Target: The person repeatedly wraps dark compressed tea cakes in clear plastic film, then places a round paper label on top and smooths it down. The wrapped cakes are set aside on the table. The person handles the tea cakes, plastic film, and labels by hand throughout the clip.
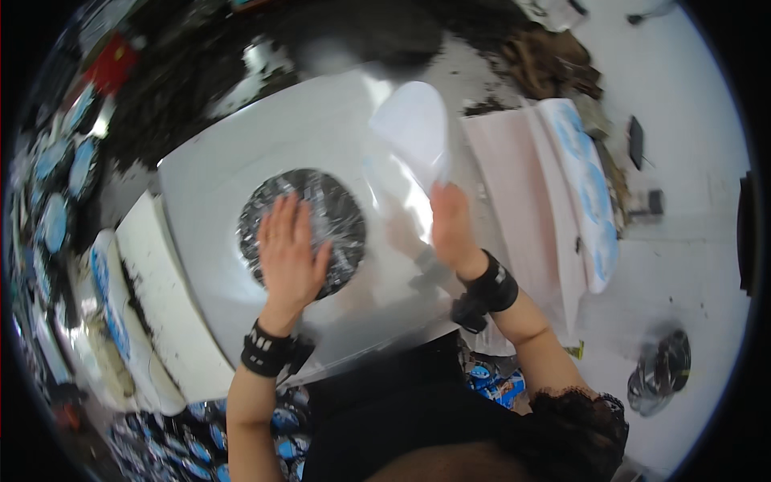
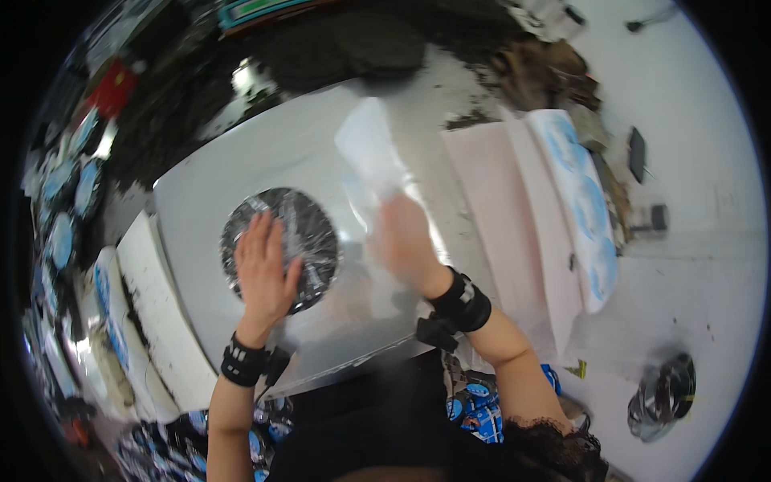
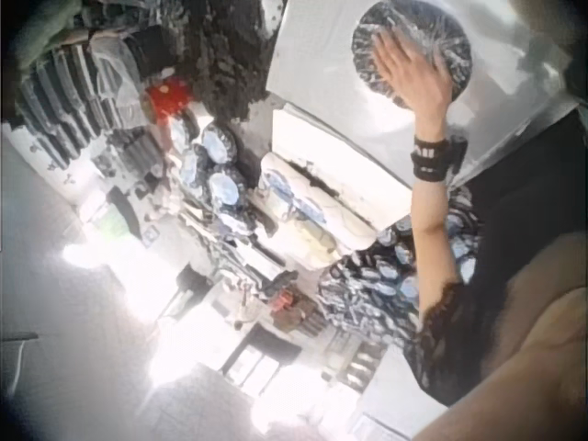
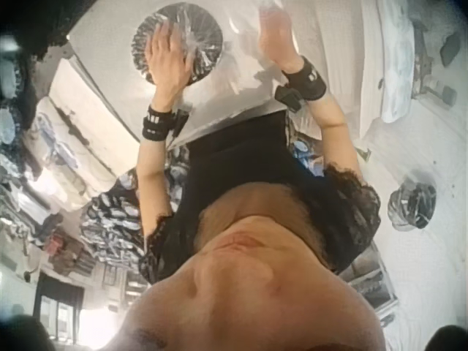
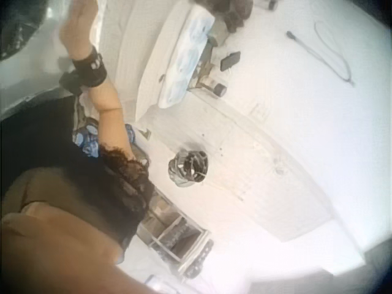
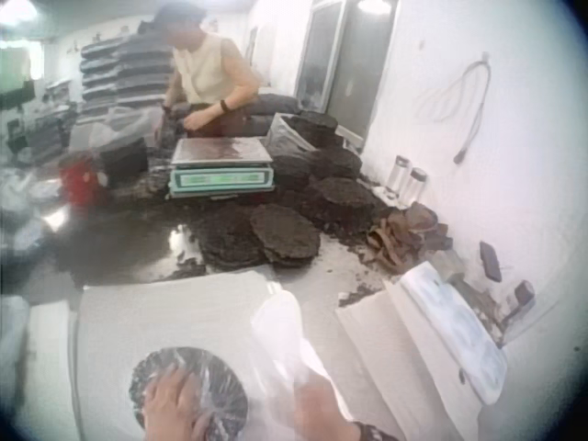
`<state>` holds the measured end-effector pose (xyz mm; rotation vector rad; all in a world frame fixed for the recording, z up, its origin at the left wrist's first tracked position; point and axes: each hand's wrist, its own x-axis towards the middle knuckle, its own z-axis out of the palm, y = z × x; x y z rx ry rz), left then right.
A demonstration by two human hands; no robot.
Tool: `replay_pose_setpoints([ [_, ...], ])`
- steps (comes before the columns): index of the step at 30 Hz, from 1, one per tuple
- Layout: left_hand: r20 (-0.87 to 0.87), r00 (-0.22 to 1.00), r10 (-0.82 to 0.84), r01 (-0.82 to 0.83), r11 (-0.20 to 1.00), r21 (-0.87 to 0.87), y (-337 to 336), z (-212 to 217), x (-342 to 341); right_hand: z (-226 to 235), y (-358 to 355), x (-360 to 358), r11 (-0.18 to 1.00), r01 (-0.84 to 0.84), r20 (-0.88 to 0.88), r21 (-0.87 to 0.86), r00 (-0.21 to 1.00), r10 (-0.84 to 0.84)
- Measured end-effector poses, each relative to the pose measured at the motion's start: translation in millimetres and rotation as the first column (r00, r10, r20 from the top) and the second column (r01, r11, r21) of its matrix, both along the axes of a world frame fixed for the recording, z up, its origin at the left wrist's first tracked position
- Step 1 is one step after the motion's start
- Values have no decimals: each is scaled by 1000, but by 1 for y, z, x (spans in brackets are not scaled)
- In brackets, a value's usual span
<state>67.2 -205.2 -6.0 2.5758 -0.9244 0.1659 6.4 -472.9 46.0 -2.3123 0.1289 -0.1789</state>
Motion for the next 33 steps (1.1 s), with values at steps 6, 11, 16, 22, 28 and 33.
replay_pose_setpoints([
  [6,-383,923,-44,-143,884,-445,3,-7,-1,-7,93,7,930,-337,114,-148,928,355],
  [11,-120,988,-102,63,954,-294,2,-9,4,-25,87,52,410,-50,-16,911,988,156],
  [16,-469,812,-347,-312,422,-851,9,-11,13,-70,122,74,704,-198,49,682,973,226],
  [22,-444,892,-85,-357,471,-807,36,14,11,-86,161,46,898,-292,138,-329,926,351],
  [28,-453,891,-34,-257,785,-564,34,-2,32,-43,118,50,884,-448,174,130,888,425],
  [33,-109,993,-34,16,987,-160,25,4,24,2,-84,-84,387,581,430,-716,804,-411],
])
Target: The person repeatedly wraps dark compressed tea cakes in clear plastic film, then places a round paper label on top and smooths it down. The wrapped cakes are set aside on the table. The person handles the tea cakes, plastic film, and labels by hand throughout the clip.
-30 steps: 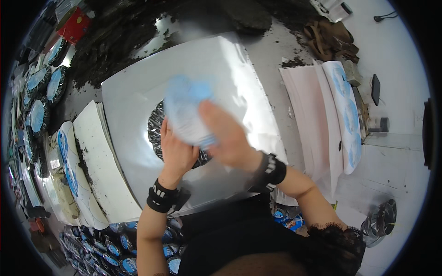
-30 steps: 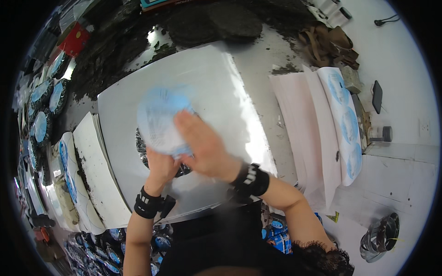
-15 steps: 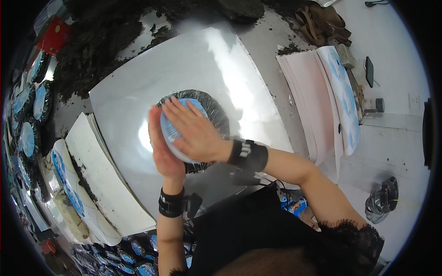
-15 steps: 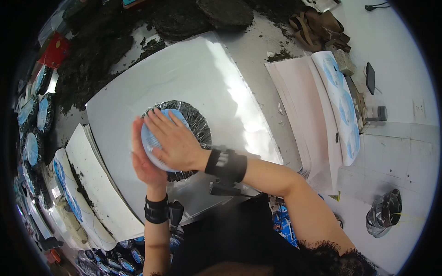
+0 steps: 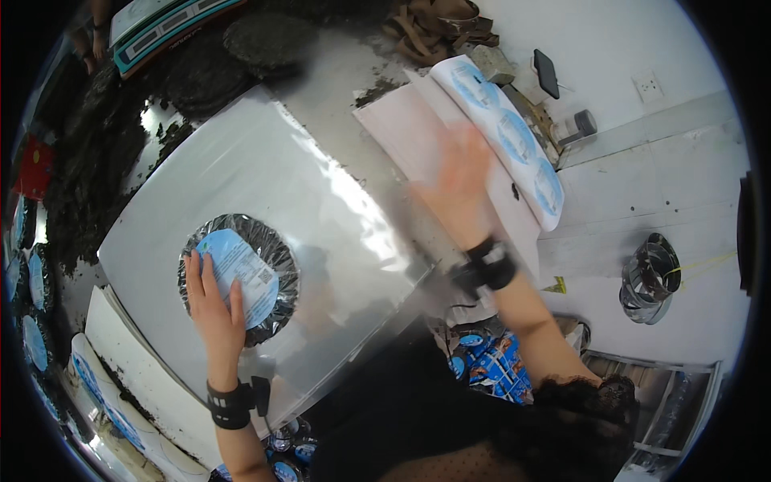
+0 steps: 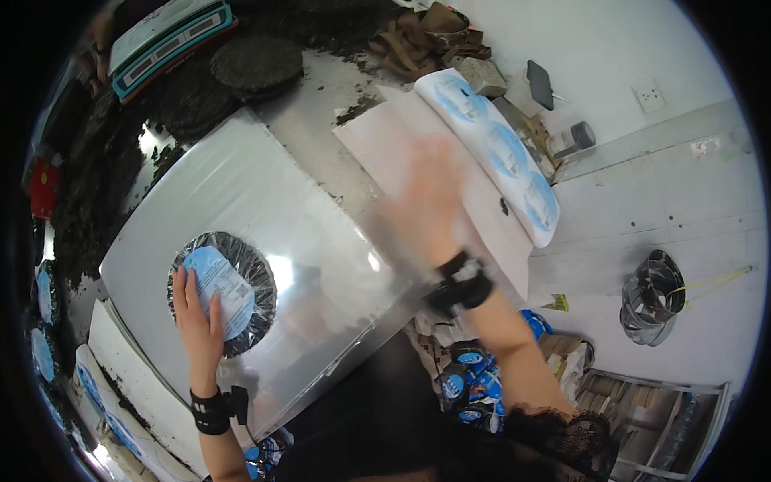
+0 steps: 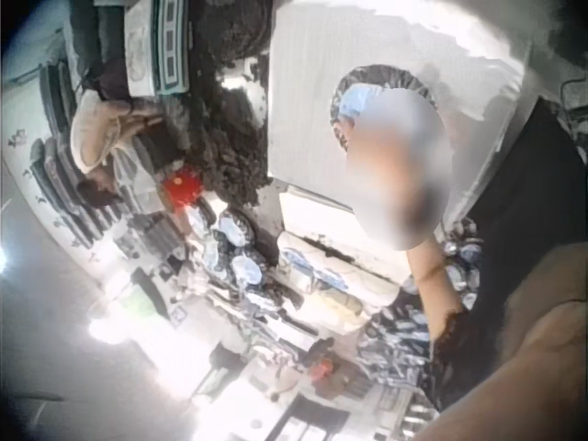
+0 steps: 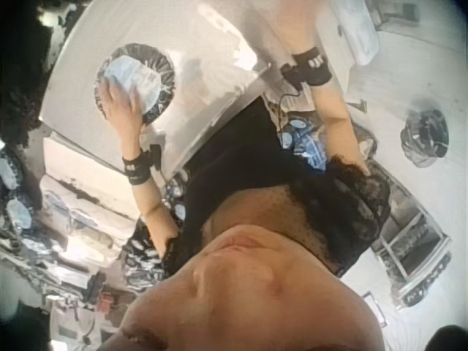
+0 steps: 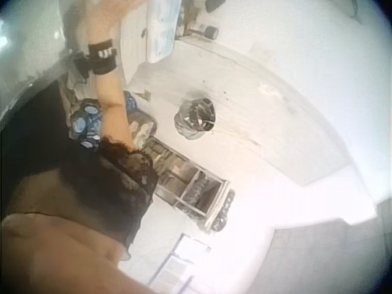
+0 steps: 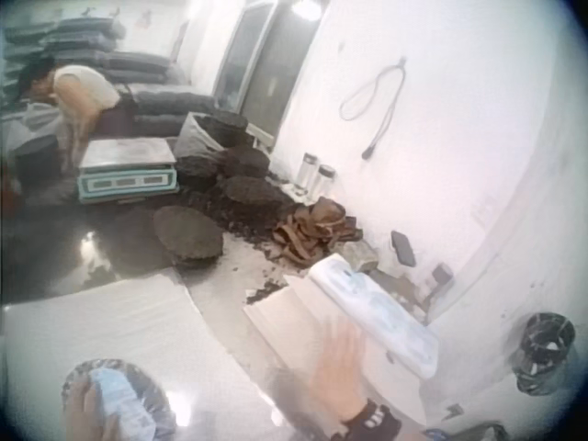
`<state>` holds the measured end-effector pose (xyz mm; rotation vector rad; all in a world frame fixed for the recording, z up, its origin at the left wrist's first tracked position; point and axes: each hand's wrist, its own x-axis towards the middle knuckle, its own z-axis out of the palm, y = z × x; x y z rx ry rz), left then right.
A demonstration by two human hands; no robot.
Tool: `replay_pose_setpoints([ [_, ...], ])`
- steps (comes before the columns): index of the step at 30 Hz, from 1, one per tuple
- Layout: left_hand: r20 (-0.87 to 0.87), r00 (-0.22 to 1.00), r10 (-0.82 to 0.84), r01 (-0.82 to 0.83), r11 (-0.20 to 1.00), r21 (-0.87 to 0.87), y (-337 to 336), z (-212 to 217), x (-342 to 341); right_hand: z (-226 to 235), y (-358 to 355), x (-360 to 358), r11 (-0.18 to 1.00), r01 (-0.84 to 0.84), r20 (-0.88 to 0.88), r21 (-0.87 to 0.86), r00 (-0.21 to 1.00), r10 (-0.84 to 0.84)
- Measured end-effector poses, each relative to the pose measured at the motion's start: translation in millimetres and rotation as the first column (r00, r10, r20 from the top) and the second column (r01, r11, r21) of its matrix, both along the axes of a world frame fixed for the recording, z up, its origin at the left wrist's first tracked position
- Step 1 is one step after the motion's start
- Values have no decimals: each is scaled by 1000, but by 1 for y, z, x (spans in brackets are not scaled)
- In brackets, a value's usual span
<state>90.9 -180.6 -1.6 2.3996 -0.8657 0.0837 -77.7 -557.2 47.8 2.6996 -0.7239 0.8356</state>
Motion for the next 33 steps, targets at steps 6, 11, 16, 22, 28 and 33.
replay_pose_setpoints([
  [6,-1,979,-203,197,954,-227,-117,66,-20,58,-230,-98,701,307,-407,644,913,-26],
  [11,-101,698,-709,559,628,-542,-334,66,-30,90,-273,-61,273,32,-98,962,968,231],
  [16,-116,737,-666,457,617,-641,-477,42,-33,82,-284,-27,111,188,-212,976,936,280],
  [22,-252,614,-748,372,556,-743,-498,27,-36,70,-293,-27,-103,62,-35,993,968,247],
  [28,-468,513,-719,342,672,-657,-495,38,-34,67,-282,-28,-98,54,-32,994,976,216],
  [33,-381,539,-751,438,636,-635,-491,43,-39,68,-290,-33,-98,-18,41,995,971,234],
])
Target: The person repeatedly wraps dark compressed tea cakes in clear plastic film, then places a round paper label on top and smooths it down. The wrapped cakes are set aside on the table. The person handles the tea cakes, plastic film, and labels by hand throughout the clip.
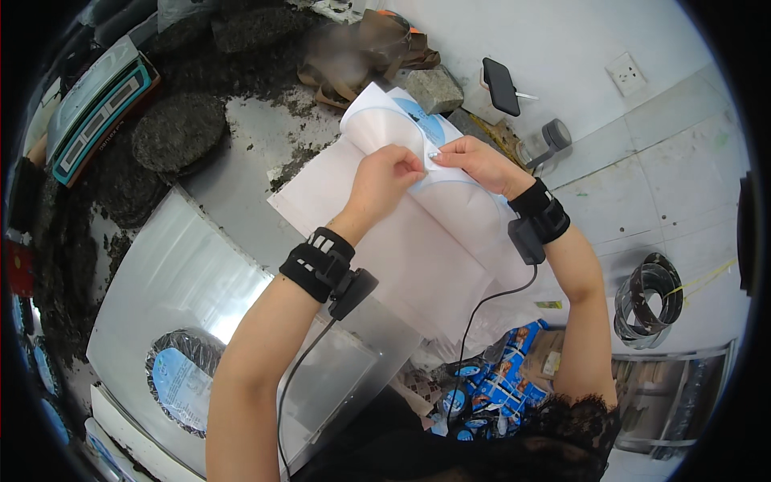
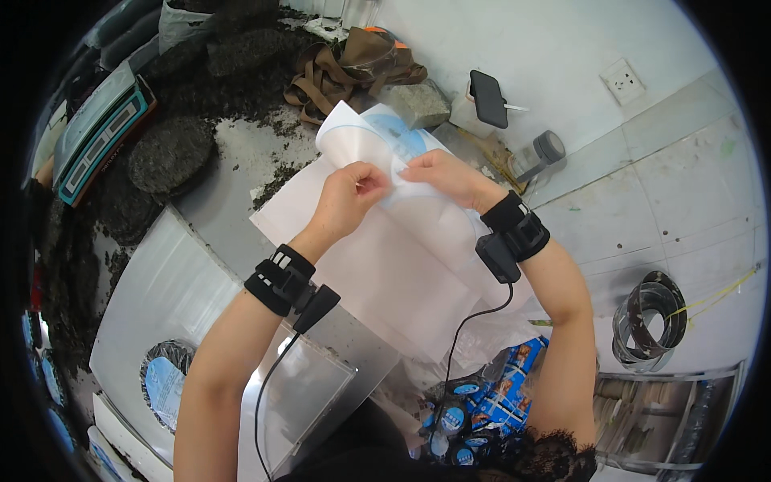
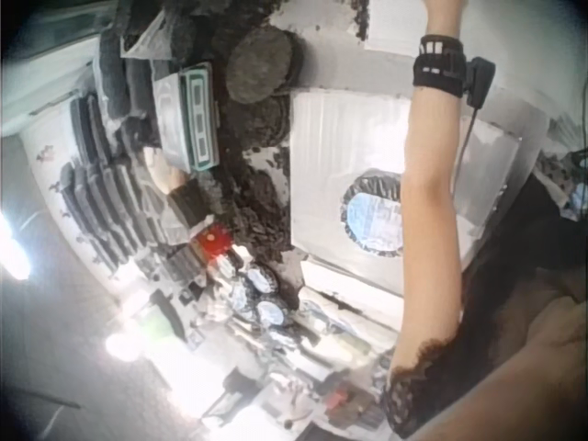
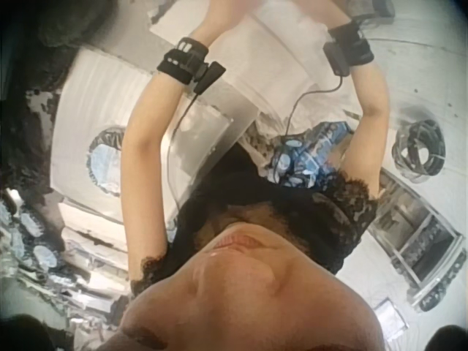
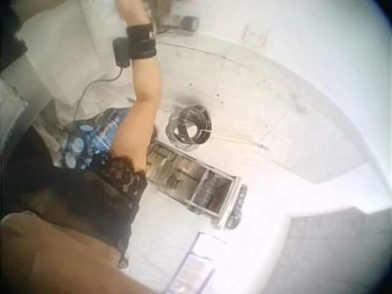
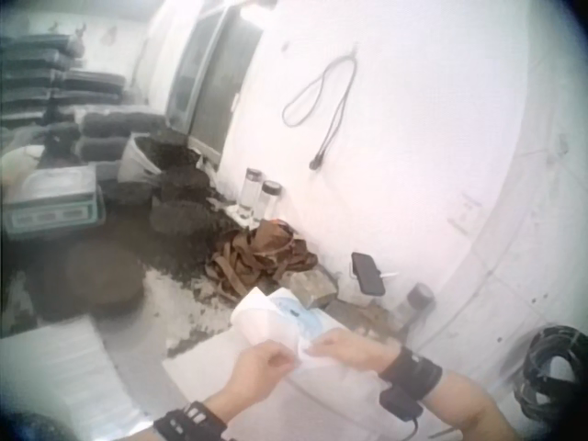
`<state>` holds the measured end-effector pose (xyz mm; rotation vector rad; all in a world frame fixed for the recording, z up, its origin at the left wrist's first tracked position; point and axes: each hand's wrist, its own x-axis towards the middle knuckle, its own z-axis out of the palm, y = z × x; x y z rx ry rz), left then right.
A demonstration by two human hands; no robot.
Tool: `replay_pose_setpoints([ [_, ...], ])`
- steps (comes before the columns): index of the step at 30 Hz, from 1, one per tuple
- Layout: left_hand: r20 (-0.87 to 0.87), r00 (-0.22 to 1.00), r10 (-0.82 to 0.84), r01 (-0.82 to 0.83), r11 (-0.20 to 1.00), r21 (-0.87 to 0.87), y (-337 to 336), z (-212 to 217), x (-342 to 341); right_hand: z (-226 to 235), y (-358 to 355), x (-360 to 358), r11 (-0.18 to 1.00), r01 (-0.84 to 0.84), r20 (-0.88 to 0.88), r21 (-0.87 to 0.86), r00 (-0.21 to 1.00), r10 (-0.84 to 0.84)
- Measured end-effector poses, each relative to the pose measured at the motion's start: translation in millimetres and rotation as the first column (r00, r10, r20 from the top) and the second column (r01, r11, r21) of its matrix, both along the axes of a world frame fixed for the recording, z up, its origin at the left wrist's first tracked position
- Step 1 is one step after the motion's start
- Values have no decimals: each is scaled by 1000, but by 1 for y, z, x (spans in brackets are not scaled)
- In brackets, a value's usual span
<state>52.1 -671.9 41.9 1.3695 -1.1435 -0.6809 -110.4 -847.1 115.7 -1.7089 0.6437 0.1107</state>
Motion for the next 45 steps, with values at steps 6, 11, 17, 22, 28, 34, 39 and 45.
replay_pose_setpoints([
  [6,36,997,74,-67,983,-170,68,-17,3,13,-14,-15,935,294,-28,-201,952,-305],
  [11,-81,957,279,-266,953,143,150,-27,18,12,12,-5,937,53,-5,-346,998,-58],
  [17,465,832,302,-245,952,-181,101,-22,-6,20,29,25,791,-45,-98,-610,995,-19],
  [22,95,986,138,-164,909,382,23,-33,-20,19,7,13,765,-13,-41,-644,999,-18],
  [28,-202,978,56,55,861,505,27,-54,-9,35,-4,10,683,-5,-35,-730,999,-30],
  [34,-554,808,200,42,918,394,122,-18,-13,31,104,6,459,-285,-171,-841,946,274],
  [39,-604,737,304,-54,917,395,236,26,-18,-13,222,-8,529,-165,145,-832,857,495],
  [45,-769,432,471,-205,882,424,333,40,-42,-31,339,37,334,141,363,-932,377,852],
])
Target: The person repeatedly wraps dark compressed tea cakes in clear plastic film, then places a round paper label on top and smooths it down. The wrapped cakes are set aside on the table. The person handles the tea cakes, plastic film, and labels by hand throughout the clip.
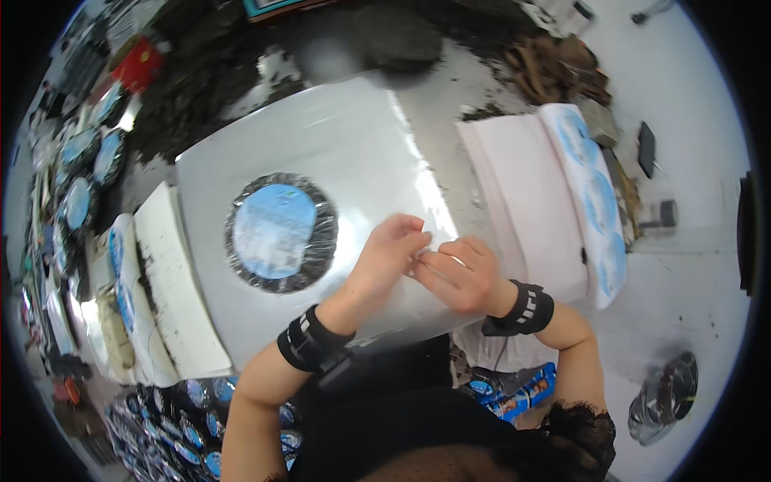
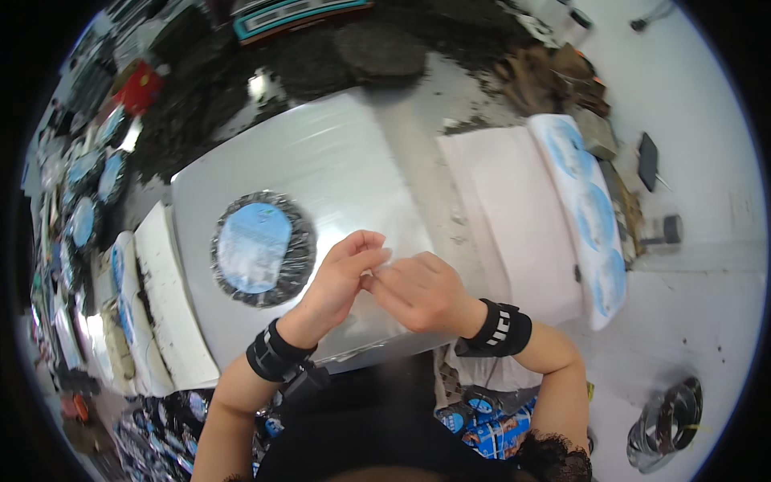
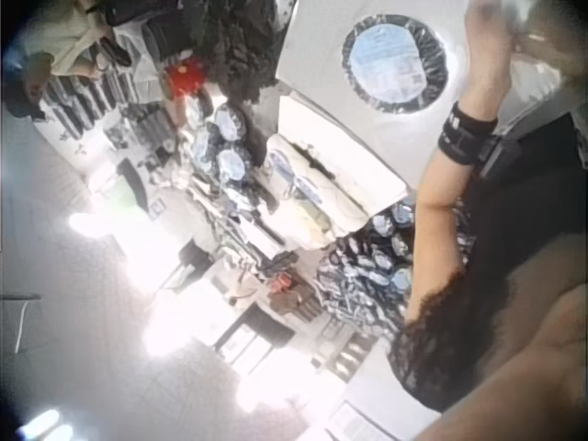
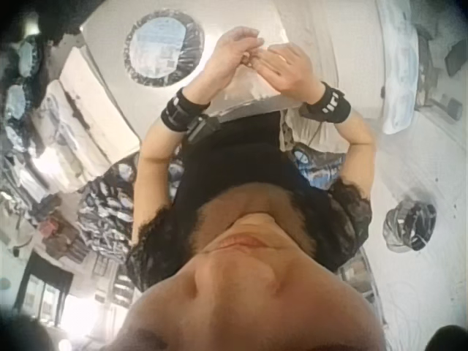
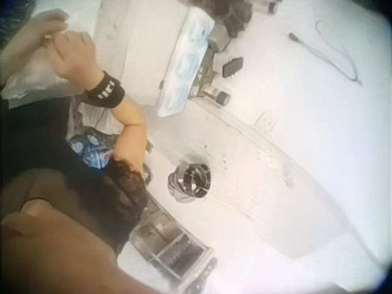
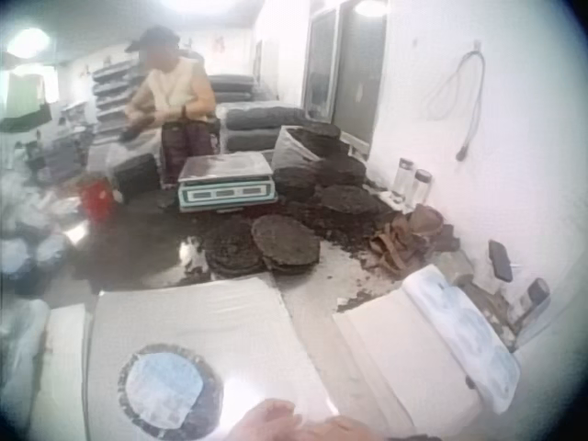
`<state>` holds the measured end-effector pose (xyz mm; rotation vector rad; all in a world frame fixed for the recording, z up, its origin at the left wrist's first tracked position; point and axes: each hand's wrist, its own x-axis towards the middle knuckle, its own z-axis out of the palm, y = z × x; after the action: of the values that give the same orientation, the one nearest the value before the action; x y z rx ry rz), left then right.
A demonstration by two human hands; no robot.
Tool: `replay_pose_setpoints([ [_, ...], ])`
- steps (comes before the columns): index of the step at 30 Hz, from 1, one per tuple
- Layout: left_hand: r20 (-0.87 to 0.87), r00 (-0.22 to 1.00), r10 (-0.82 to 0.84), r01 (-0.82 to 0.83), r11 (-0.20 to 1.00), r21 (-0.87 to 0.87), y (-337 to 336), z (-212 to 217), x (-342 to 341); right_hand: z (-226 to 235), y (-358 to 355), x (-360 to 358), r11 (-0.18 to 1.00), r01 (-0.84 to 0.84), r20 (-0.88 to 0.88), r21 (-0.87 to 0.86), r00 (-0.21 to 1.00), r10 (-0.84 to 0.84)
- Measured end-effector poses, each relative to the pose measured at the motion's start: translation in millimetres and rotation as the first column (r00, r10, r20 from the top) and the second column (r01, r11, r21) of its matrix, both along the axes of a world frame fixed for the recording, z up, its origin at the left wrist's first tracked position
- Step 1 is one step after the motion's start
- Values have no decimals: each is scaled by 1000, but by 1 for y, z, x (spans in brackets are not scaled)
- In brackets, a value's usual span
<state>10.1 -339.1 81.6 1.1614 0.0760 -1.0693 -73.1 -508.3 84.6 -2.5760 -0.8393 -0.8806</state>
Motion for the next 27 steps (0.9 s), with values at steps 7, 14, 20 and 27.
replay_pose_setpoints([
  [7,-214,952,217,-241,966,-92,82,-16,6,-13,42,28,972,-234,83,18,969,232],
  [14,-307,921,239,-293,945,-143,89,-14,-1,3,59,51,952,-268,91,-146,955,282],
  [20,-486,867,111,-313,881,-355,124,-21,-14,19,69,52,937,-222,-185,270,943,277],
  [27,-714,685,144,-462,844,-273,137,-11,-20,9,84,66,749,-273,-303,604,790,532],
])
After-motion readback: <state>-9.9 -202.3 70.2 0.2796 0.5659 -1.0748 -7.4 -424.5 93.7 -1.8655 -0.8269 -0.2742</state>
